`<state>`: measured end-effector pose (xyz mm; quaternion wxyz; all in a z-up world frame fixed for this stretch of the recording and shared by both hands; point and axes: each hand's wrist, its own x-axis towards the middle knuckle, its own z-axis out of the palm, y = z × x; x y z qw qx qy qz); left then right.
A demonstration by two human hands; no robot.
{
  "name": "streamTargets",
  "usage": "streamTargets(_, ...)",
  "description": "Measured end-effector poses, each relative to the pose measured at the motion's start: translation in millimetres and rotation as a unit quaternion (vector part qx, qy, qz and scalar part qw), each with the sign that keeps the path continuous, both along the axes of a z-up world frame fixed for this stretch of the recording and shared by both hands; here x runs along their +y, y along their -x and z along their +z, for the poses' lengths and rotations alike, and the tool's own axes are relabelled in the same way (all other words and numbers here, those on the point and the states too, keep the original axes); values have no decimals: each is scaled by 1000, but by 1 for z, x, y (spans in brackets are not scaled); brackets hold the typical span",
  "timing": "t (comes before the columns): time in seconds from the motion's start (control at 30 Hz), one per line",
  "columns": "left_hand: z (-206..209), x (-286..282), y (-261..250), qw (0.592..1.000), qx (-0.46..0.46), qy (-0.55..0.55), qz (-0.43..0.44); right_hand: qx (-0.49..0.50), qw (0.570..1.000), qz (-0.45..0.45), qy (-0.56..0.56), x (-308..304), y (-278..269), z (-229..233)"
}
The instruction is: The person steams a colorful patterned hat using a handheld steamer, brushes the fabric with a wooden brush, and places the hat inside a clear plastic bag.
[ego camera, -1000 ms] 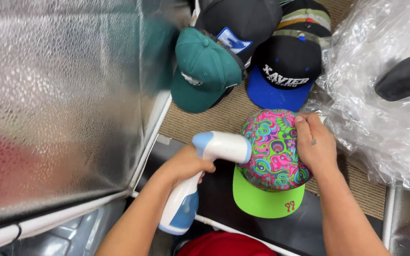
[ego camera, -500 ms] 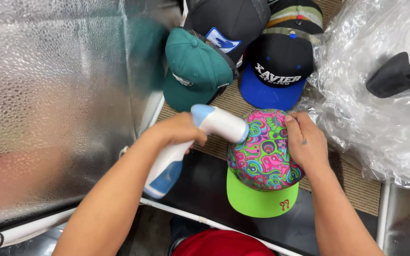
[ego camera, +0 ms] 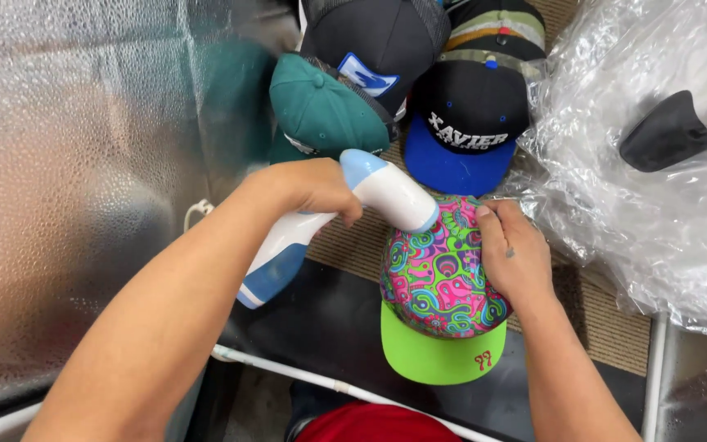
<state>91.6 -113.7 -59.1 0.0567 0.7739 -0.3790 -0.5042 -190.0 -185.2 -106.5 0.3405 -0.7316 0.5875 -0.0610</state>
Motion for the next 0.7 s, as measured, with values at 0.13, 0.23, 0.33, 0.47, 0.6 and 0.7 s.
streamTargets(0.13, 17, -32, 6, 995, -62, 10, -74, 7, 1000, 9, -5, -3, 2, -5)
streamTargets(0.23, 22, -56, 16, 990, -98, 21, -98, 5, 1000, 3, 6, -6, 5, -10)
streamTargets(0.33, 26, -58, 24, 981, -128, 31, -144, -3, 1000, -4, 7, -8, 6, -12)
streamTargets(0.47, 37, -29, 43, 955, -207, 64, -204, -21, 1000, -15, -1, -3, 5, -9)
streamTargets(0.6, 45, -7, 68, 894, -305, 236, -228, -71, 997, -42, -10, -8, 7, -11)
streamTargets(0.7, 21, -29, 70, 832, -368, 322, -262, -109, 993, -51, -6, -3, 7, -7)
